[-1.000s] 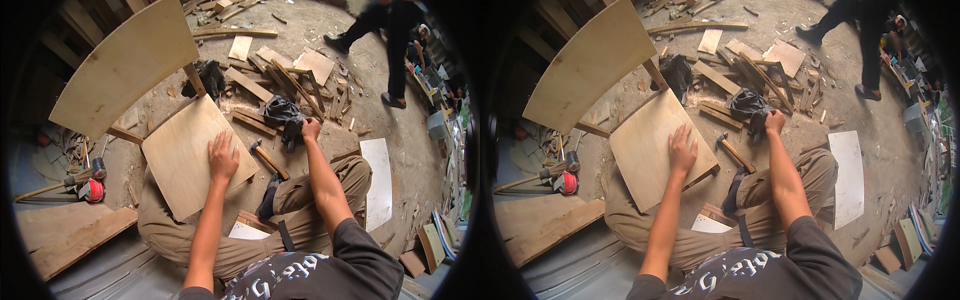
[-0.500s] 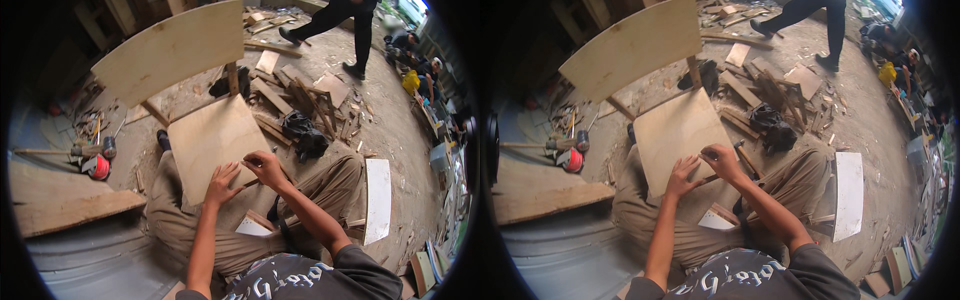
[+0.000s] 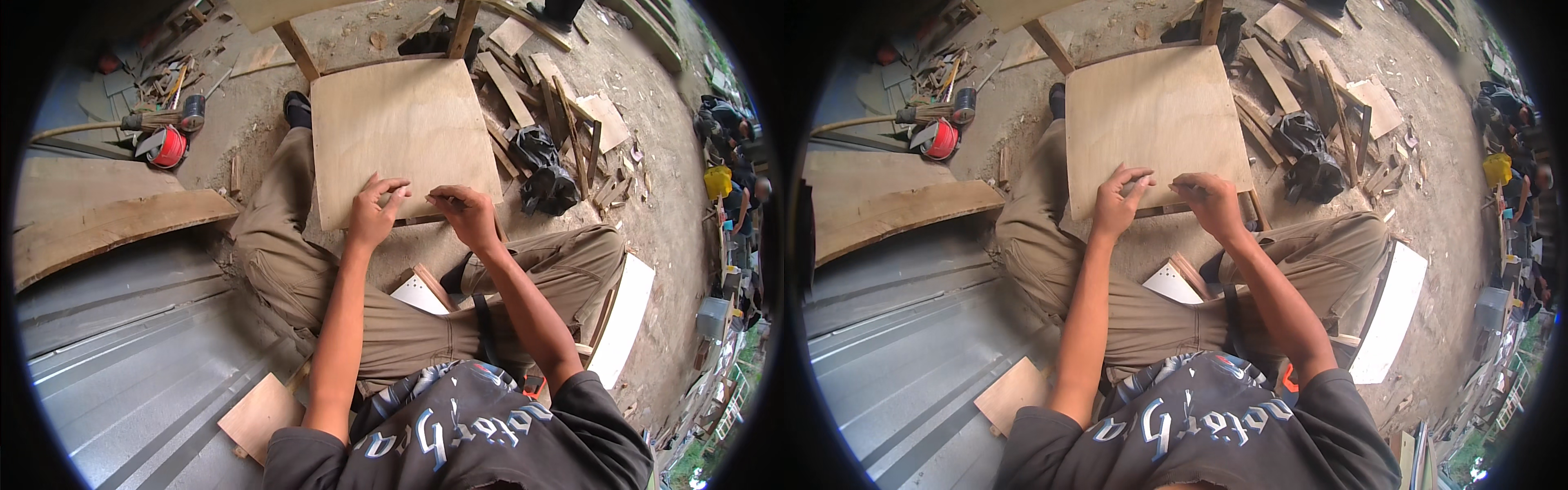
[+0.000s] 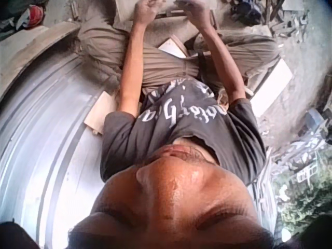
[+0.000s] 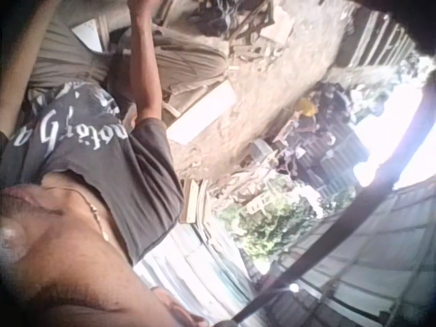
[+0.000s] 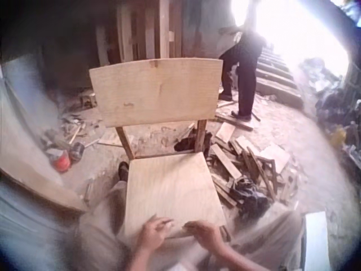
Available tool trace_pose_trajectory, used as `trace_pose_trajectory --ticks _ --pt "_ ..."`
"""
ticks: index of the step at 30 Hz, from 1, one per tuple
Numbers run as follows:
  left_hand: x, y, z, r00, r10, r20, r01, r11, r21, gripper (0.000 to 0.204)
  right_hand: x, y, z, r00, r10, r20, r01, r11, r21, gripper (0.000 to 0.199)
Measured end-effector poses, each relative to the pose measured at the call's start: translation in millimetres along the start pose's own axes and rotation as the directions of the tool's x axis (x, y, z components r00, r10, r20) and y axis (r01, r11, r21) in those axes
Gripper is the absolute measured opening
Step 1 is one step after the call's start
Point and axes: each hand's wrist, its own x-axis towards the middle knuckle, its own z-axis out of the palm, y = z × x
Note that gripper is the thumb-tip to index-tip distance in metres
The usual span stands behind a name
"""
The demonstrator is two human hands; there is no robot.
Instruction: The person assembles a wooden chair by attaching a seat panel to the frame using a hammer and nails. They position the seat, drive nails along the edges, and flip the chair to complete the assembly.
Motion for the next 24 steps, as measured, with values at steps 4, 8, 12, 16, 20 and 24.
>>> trace_pose_trajectory --ticks 4,8,12,16,20,24 --pt "-6 0 12 0.986 0.163 -0.017 -0.156 0.966 0.208 0.018 -4 10 6 0.992 -0.123 0.017 0.124 0.985 -0.123 0.012" --pt "-6 -1 12 0.985 0.169 -0.035 -0.16 0.97 0.181 0.026 -5 13 11 0.987 -0.16 0.005 0.159 0.972 -0.171 0.015" --pt "-11 21 14 0.945 0.296 0.138 -0.323 0.793 0.516 0.042 -3 19 14 0.994 -0.024 -0.107 0.021 0.999 -0.033 0.014" --pt "-4 -4 11 0.921 0.308 0.236 -0.388 0.697 0.603 0.053 4 24 18 0.983 0.007 -0.185 0.026 0.984 0.174 0.011" --pt "0 -16 -3 0.835 0.354 0.421 -0.55 0.561 0.619 0.057 17 21 13 0.989 0.036 -0.144 -0.016 0.99 0.139 0.012" --pt "8 -13 -14 0.785 0.353 0.509 -0.619 0.498 0.608 0.055 25 13 5 0.996 0.014 -0.086 -0.004 0.993 0.116 0.014"
